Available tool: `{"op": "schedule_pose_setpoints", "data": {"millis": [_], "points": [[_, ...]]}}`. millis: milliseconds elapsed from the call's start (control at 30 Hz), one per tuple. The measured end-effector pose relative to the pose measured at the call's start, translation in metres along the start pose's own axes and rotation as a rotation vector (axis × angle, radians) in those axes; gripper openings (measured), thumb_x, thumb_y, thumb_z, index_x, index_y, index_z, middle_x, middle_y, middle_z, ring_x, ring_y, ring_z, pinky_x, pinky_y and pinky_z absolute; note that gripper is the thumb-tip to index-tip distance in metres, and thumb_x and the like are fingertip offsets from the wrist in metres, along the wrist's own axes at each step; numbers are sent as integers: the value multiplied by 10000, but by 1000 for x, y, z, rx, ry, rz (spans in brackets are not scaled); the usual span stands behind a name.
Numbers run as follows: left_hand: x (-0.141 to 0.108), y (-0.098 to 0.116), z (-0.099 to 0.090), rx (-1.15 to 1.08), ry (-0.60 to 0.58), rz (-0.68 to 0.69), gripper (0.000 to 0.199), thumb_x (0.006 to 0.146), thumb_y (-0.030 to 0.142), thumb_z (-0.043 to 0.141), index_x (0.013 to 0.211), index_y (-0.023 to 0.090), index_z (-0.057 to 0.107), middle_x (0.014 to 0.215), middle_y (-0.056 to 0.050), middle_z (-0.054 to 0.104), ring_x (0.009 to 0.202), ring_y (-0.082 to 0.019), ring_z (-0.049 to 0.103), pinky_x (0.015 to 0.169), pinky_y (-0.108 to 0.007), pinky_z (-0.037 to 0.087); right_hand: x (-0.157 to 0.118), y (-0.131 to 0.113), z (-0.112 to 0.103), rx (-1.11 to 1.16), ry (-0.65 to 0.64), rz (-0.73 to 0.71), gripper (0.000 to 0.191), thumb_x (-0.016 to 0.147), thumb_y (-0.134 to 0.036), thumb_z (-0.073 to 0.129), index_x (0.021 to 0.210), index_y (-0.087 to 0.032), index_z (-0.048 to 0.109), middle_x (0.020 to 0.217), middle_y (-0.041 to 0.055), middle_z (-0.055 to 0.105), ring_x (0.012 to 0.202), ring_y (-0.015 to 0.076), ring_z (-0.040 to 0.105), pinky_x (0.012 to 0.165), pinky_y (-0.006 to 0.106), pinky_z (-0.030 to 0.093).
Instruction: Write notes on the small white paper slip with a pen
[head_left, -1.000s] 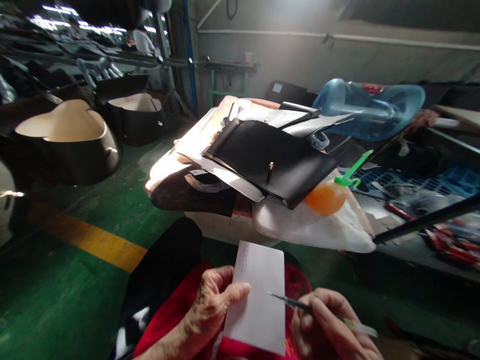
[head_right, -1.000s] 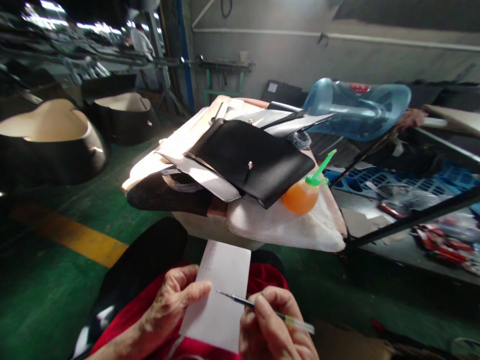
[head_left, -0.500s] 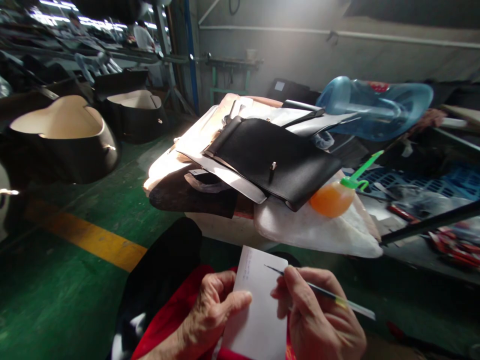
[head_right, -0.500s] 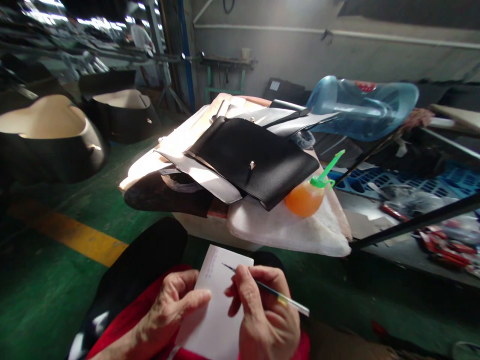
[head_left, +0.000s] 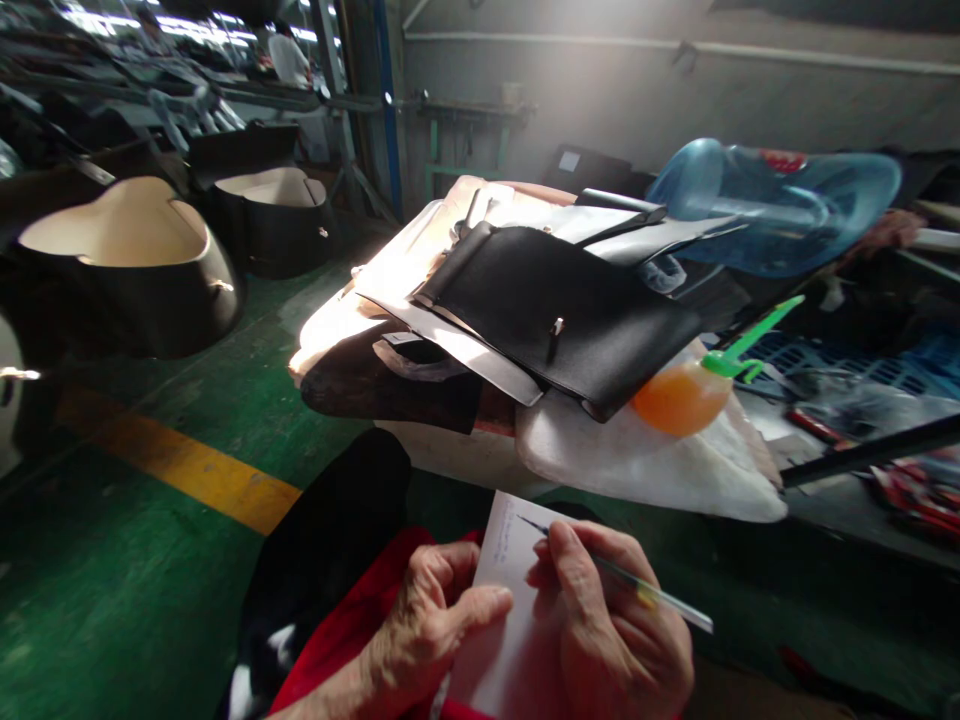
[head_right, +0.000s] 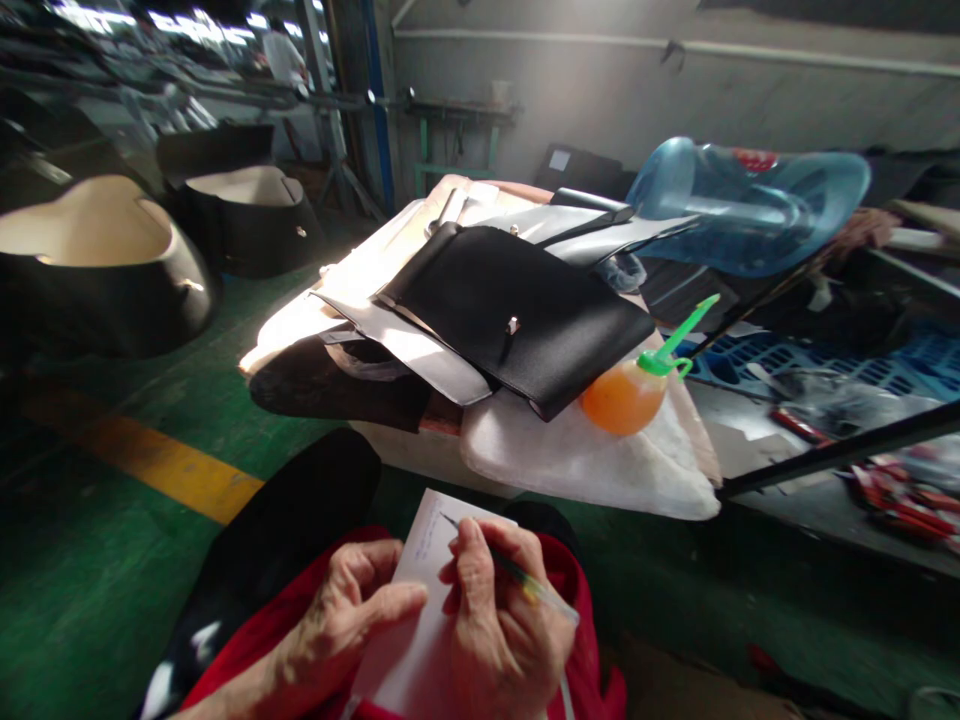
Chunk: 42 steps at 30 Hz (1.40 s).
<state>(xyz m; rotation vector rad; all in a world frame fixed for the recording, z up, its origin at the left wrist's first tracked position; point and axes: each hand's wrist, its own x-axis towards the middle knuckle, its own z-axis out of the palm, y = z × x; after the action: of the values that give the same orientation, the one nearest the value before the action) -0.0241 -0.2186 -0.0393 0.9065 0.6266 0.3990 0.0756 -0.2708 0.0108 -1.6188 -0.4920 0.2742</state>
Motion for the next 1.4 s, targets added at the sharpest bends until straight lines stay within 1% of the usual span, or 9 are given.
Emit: {"op": "schedule_pose_setpoints", "data": {"millis": [133, 333, 500, 633, 767, 867, 1067, 1233, 1400], "points": [[0, 1, 1, 6, 5, -1, 359, 708, 394, 680, 833, 64, 615, 752, -114, 586, 622, -168, 517, 541, -227, 381, 0, 0, -2, -65, 14, 4, 177, 808, -334, 604, 721, -179, 595, 504, -40, 570, 413, 70, 498, 415, 147, 366], [0, 1, -1, 39, 21, -12, 379, 703, 411, 687, 847, 64, 637, 779, -125, 606, 627, -170, 524, 542, -228, 390, 2, 6, -8, -172, -46, -40, 240, 820, -384, 587, 703, -176, 618, 575, -23, 598, 477, 92, 542, 485, 186, 399], [0, 1, 0, -9, 9, 4, 356, 727, 366, 684, 940, 82, 655, 811, -118, 625, 647, -167, 546, 555, -220, 416, 1, 7, -7, -133, -39, -49, 220, 814, -360, 596, 695, -177, 619, 598, -25, 601, 484, 82, 535, 479, 176, 397], [-1, 2, 1, -33, -5, 14, 308, 728, 350, 692, 883, 86, 663, 783, -102, 630, 627, -146, 538, 545, -199, 412, 0, 9, -7, -111, -27, -53, 191, 807, -344, 610, 699, -187, 608, 542, -44, 582, 455, 70, 520, 478, 163, 388], [-1, 1, 1, -25, -6, 17, 316, 729, 350, 689, 901, 86, 661, 792, -105, 631, 636, -151, 544, 552, -203, 420, 0, 10, -8, -125, -37, -63, 218, 805, -361, 606, 687, -178, 615, 585, -25, 597, 475, 78, 533, 478, 171, 396], [-2, 1, 2, -15, 12, 9, 335, 718, 360, 692, 888, 74, 657, 793, -119, 628, 633, -164, 547, 548, -215, 417, -1, 11, -9, -121, -33, -42, 229, 799, -375, 608, 687, -175, 613, 581, -17, 599, 454, 89, 529, 466, 185, 402], [0, 3, 4, -1, 35, -9, 348, 693, 377, 695, 837, 63, 655, 729, -111, 614, 569, -150, 517, 506, -210, 391, -3, 12, -12, -111, -40, 5, 229, 781, -393, 629, 691, -183, 606, 542, -17, 600, 437, 106, 539, 458, 192, 412], [0, 2, 3, 4, 42, -5, 359, 691, 385, 694, 856, 68, 658, 758, -125, 630, 596, -171, 545, 526, -223, 412, -4, 11, -12, -113, -53, 4, 216, 779, -375, 628, 681, -184, 611, 536, -22, 591, 421, 89, 520, 458, 175, 410], [-1, 2, 4, -3, 42, -22, 387, 687, 394, 699, 887, 65, 659, 789, -144, 639, 612, -185, 565, 538, -230, 426, -6, 11, -12, -61, -64, 17, 194, 768, -352, 639, 679, -183, 606, 533, -21, 589, 406, 89, 504, 454, 177, 412]]}}
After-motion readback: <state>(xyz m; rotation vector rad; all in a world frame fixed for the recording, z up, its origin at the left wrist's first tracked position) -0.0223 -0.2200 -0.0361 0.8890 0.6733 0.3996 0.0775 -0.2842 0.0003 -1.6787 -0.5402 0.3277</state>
